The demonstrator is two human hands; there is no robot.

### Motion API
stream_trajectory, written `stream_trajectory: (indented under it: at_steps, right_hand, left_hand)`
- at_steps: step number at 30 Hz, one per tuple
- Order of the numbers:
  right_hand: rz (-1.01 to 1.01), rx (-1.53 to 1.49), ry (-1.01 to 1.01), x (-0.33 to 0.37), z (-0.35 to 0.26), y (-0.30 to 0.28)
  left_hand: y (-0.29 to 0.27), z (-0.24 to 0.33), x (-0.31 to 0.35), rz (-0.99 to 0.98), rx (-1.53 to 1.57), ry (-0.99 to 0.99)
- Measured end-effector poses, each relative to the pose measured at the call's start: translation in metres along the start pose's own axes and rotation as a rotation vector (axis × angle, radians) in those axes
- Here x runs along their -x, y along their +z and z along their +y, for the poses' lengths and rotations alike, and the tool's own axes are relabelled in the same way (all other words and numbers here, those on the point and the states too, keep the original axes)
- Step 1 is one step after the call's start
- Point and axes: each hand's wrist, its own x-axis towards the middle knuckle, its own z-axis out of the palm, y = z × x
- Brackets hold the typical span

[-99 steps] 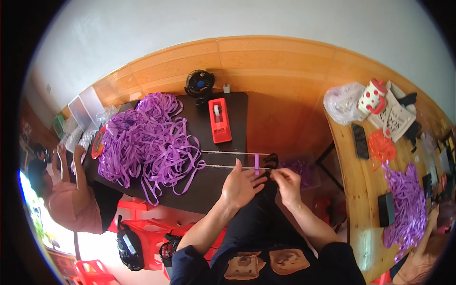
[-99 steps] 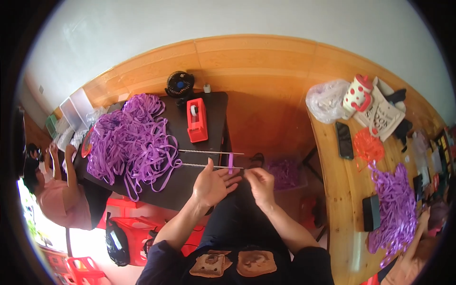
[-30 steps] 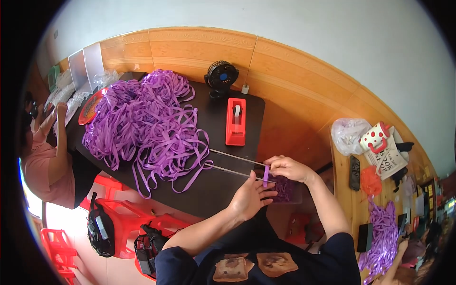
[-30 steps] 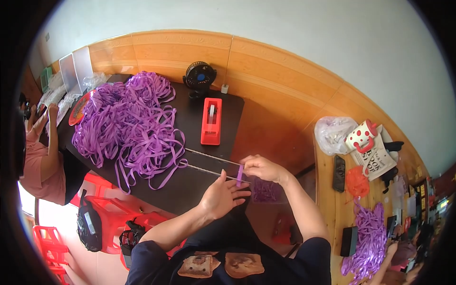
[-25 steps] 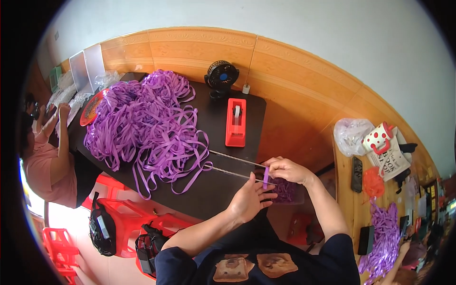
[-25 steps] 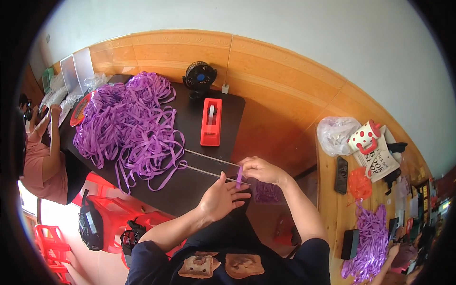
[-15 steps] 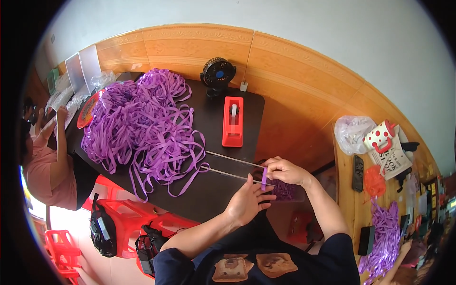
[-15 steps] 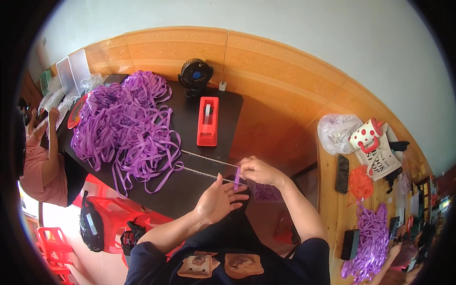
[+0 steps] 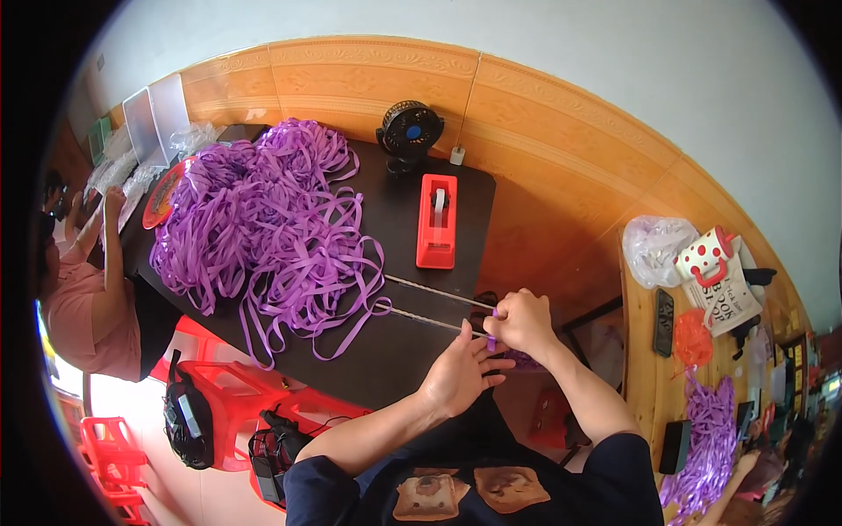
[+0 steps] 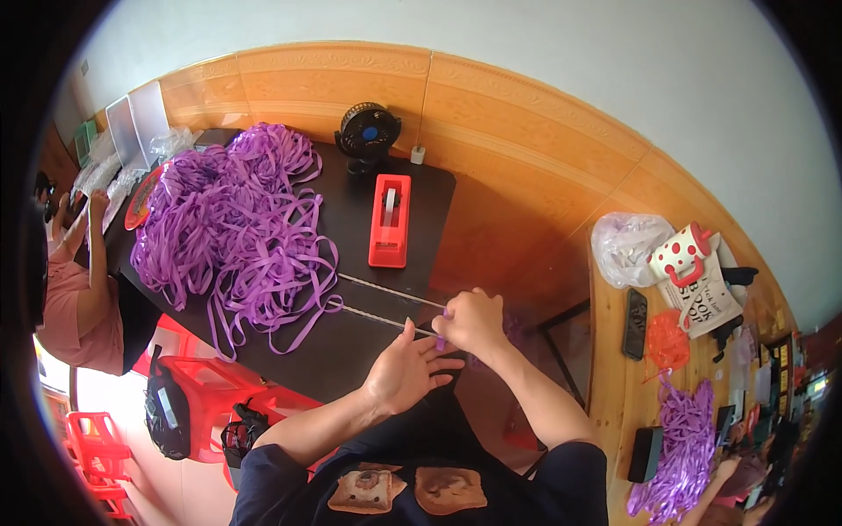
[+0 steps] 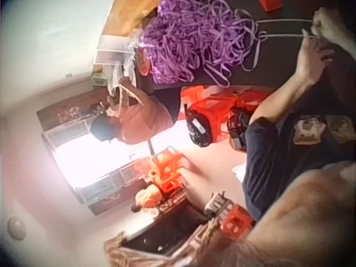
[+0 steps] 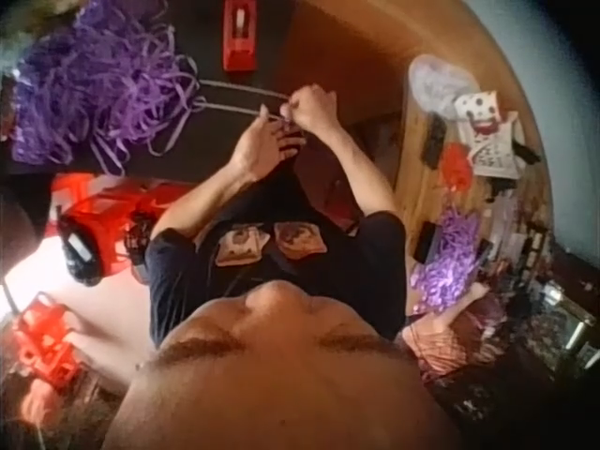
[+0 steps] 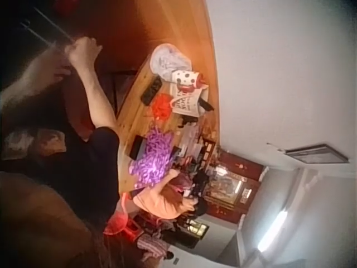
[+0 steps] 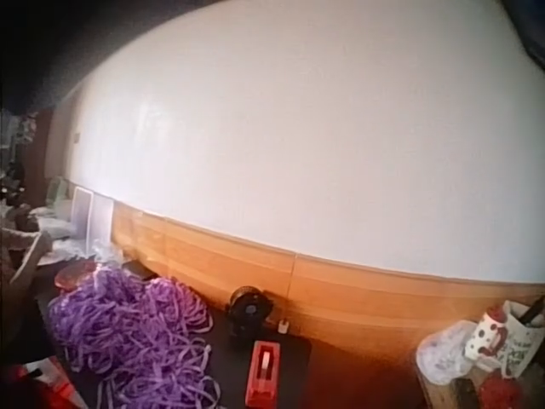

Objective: Manually tie purple ribbons into small bows using a metal guide tool.

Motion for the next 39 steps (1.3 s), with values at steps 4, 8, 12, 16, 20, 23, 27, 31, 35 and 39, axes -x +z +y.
stream_trajectory:
  at_steps: [4,8,12,16,20,23,27,31,35,39]
  right_hand:
    - [0.125,0.274,-0.052,0.010,-0.014,-0.003]
    - [0.243,0.277,-0.056,0.021,-0.013,0.004]
    - [0.400,-0.010,-0.081,0.027,-0.005,0.017]
    - [0.385,-0.461,-0.067,0.035,0.023,0.035]
    - [0.124,-1.274,0.039,0.041,0.032,0.037]
    - [0.098,-1.344,0.026,0.042,0.043,0.044]
    - [0.063,-1.468,0.085,0.044,0.041,0.036]
    - [0.000,-1.727,0.134,0.046,0.053,0.039]
    - [-0.107,-1.888,0.301,0.051,0.053,0.039]
    - [-0.138,-1.777,0.299,0.048,0.050,0.041]
  left_hand:
    - [-0.002,0.000,-0.002,-0.047,0.005,0.000]
    - [0.000,0.000,-0.001,-0.044,0.000,-0.003]
    - [-0.003,-0.001,-0.001,-0.047,-0.005,0.004]
    - [0.003,-0.001,0.001,-0.029,-0.011,0.001]
    - [0.000,-0.001,0.000,-0.042,-0.013,0.016]
    - [0.001,0.000,0.000,-0.053,-0.011,0.016]
    - [0.000,-0.001,-0.001,-0.030,-0.001,0.010]
    - [0.001,-0.001,-0.001,-0.016,-0.009,0.001]
    - [0.000,-0.001,-0.002,-0.034,-0.014,-0.005]
    - [-0.001,-0.001,-0.002,-0.043,-0.013,0.002]
